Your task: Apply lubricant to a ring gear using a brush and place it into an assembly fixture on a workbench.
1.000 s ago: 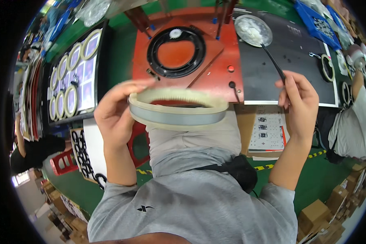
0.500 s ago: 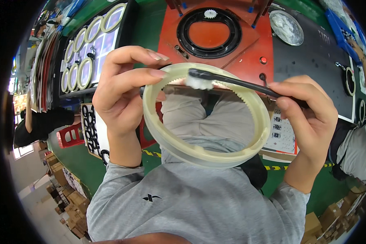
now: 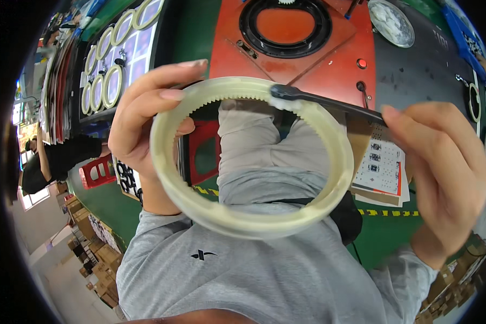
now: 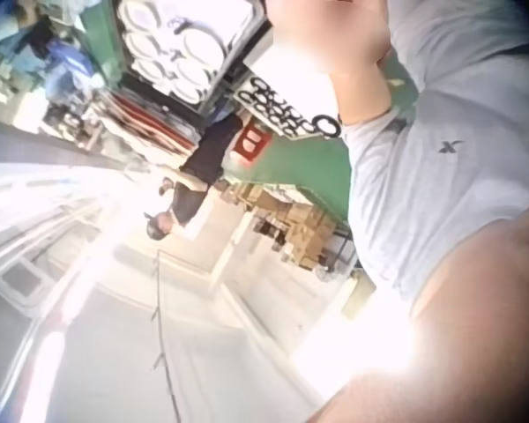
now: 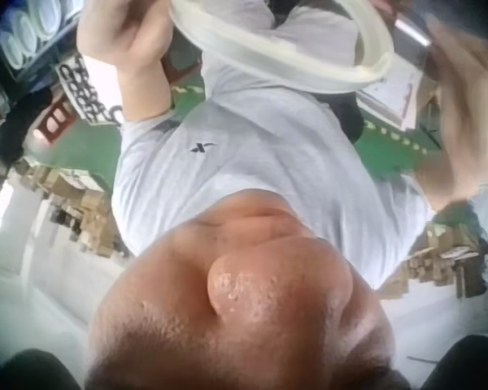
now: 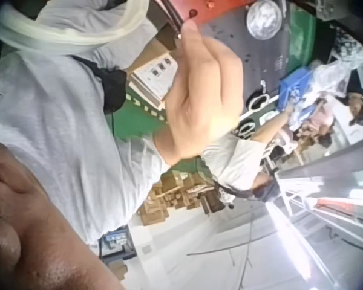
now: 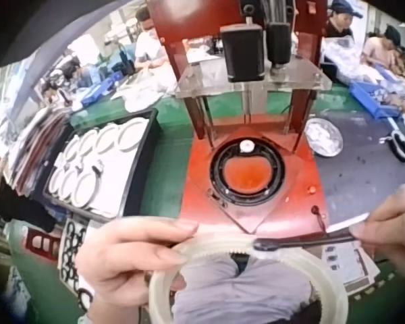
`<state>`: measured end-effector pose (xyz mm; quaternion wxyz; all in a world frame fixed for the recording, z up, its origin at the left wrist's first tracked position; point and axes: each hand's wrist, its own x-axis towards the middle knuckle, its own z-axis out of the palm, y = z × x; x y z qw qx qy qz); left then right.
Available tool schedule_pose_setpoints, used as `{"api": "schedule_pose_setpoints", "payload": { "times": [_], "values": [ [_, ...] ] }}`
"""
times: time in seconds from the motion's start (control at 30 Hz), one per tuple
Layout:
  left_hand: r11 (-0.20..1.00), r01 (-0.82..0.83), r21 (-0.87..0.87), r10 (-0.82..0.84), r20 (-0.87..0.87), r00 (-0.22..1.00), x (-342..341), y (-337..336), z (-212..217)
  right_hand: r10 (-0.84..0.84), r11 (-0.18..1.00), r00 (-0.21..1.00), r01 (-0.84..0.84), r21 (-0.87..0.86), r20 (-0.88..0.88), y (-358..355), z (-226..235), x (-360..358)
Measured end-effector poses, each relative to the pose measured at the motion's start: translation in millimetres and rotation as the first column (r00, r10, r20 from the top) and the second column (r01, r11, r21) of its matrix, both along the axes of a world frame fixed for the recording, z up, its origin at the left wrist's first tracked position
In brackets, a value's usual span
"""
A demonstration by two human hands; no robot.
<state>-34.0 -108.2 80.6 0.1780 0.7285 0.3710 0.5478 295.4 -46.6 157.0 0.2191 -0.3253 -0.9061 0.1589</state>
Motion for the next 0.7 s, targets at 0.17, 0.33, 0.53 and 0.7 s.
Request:
{"api": "schedule_pose_setpoints", "payload": {
  "times": [0.17, 0.33, 0.53, 0.7],
  "values": [
    [0.972, 0.136, 0.190, -0.069, -0.324, 0.944, 6, 5, 5, 0.075, 0.996, 0.876, -0.087, 0.002, 0.476, -20, 52, -2],
    [0.936, 0.236, 0.260, -0.095, -0.460, 0.883, 34, 4, 9, 0.262, 0.965, 0.764, -0.222, -0.141, 0.590, -8, 75, -1],
    [0.868, 0.318, 0.381, -0.024, -0.607, 0.795, 35, 1, 6, 0.402, 0.875, 0.890, -0.304, -0.377, 0.216, 24, 46, 19],
    [0.880, 0.299, 0.368, -0.028, -0.590, 0.807, 23, 4, 11, 0.280, 0.606, 0.931, -0.360, -0.709, -0.234, 50, -21, 47]
  ]
}}
